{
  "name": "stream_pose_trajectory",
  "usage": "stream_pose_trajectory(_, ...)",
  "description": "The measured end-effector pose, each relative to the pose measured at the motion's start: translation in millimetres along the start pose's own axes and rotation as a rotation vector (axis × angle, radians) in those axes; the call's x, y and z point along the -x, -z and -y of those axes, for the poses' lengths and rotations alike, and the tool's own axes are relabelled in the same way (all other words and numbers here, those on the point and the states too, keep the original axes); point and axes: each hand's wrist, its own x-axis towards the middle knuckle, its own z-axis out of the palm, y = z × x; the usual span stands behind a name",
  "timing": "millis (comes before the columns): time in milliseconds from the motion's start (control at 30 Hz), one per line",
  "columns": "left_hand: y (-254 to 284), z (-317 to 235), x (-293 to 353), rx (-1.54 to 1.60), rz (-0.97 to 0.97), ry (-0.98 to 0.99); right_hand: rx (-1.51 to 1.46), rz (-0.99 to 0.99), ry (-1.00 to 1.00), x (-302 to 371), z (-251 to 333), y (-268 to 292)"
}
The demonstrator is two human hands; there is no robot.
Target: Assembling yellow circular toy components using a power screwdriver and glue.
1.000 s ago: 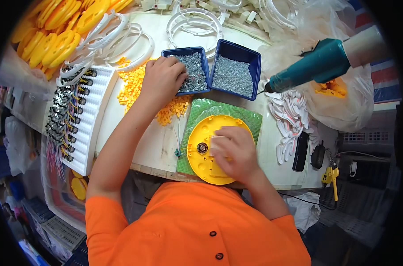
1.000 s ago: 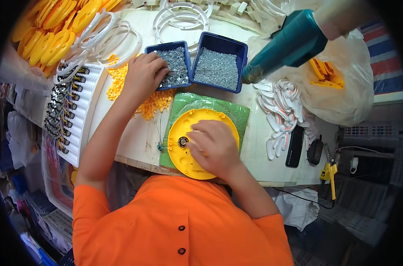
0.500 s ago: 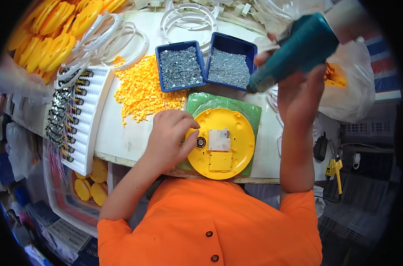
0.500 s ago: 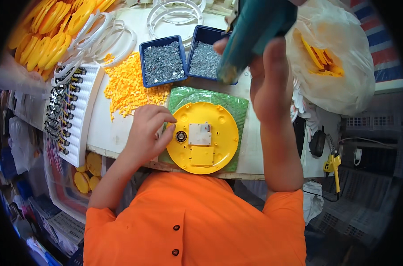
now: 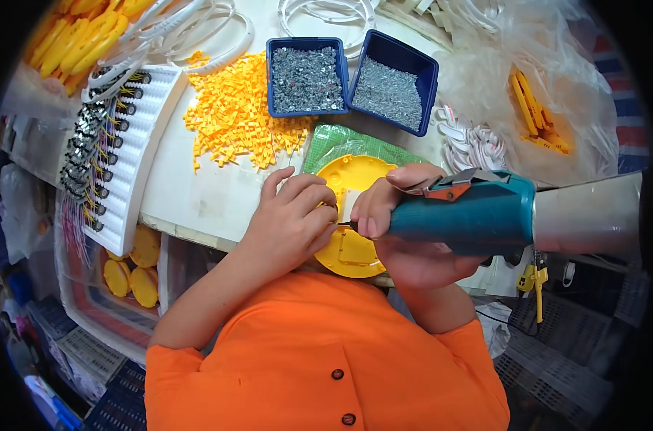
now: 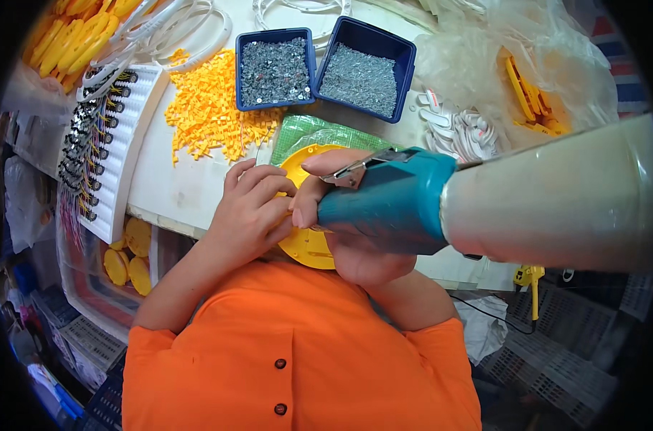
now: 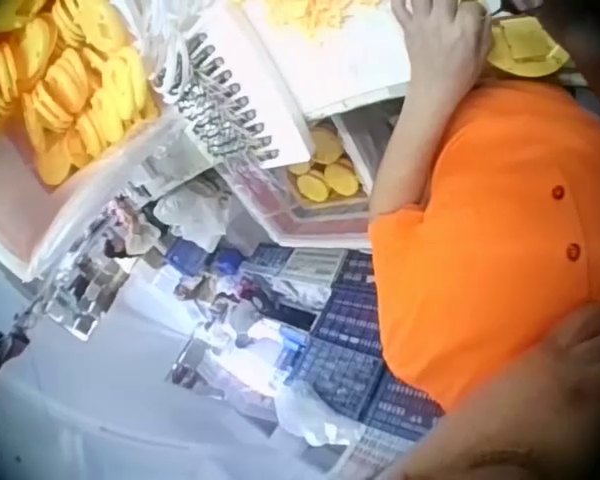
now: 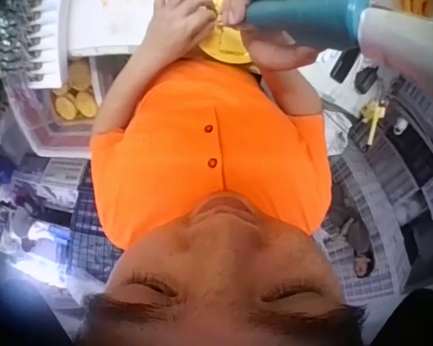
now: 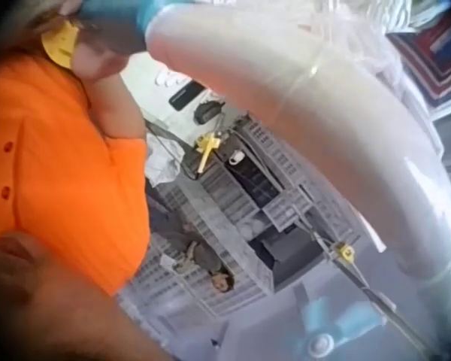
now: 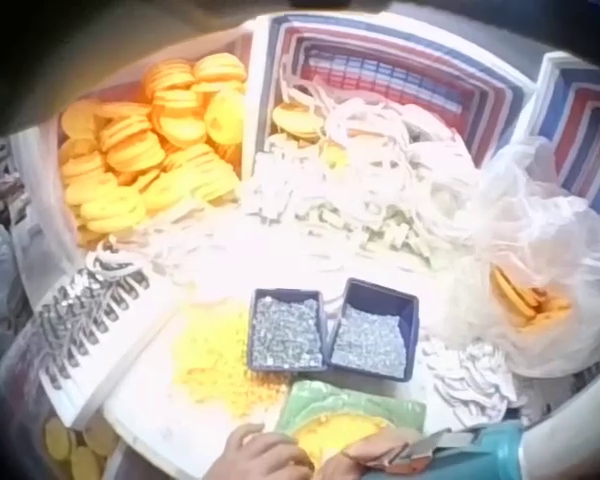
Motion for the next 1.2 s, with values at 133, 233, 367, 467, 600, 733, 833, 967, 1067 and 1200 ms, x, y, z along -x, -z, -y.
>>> stream_pose_trajectory(133, 3, -2, -2, 0.006, -0.009, -0.026, 0.013, -0.051, 0.054, 4, -7, 1)
stream_pose_trajectory(233, 3, -3, -3, -0.009, -0.01, -0.034, 0.026, -0.043, 0.043, 2, -4, 0)
stream_pose_trajectory(367, 4, -3, -3, -0.052, -0.004, -0.051, 0.046, -0.018, 0.011, 1, -2, -2)
stream_pose_trajectory(467, 5, -1, -4, -0.057, 0.009, -0.064, 0.117, -0.073, -0.031, 3, -3, -6)
stream_pose_trajectory(600, 7, 3, -3, -0.041, 0.049, -0.052, 0.16, -0.066, -0.003, 1, -7, -2)
stream_pose_trajectory(733, 5, 8, 1, -0.013, 0.02, 0.099, 0.199, -0.081, 0.08, -5, -11, 0)
stream_pose_trajectory(833, -3, 10, 5, -0.021, 0.017, 0.145, 0.191, -0.09, 0.128, -14, -19, 7)
stream_pose_trajectory(967, -7, 8, 6, 0.017, 0.014, 0.199, 0.219, -0.106, 0.172, -18, -28, 12)
stream_pose_trajectory(1067, -9, 10, 6, 0.04, 0.001, 0.206, 0.249, -0.134, 0.164, -18, -31, 13)
stream_pose_trajectory(1200, -8, 11, 5, 0.059, 0.005, 0.213, 0.257, -0.128, 0.189, -19, -35, 16)
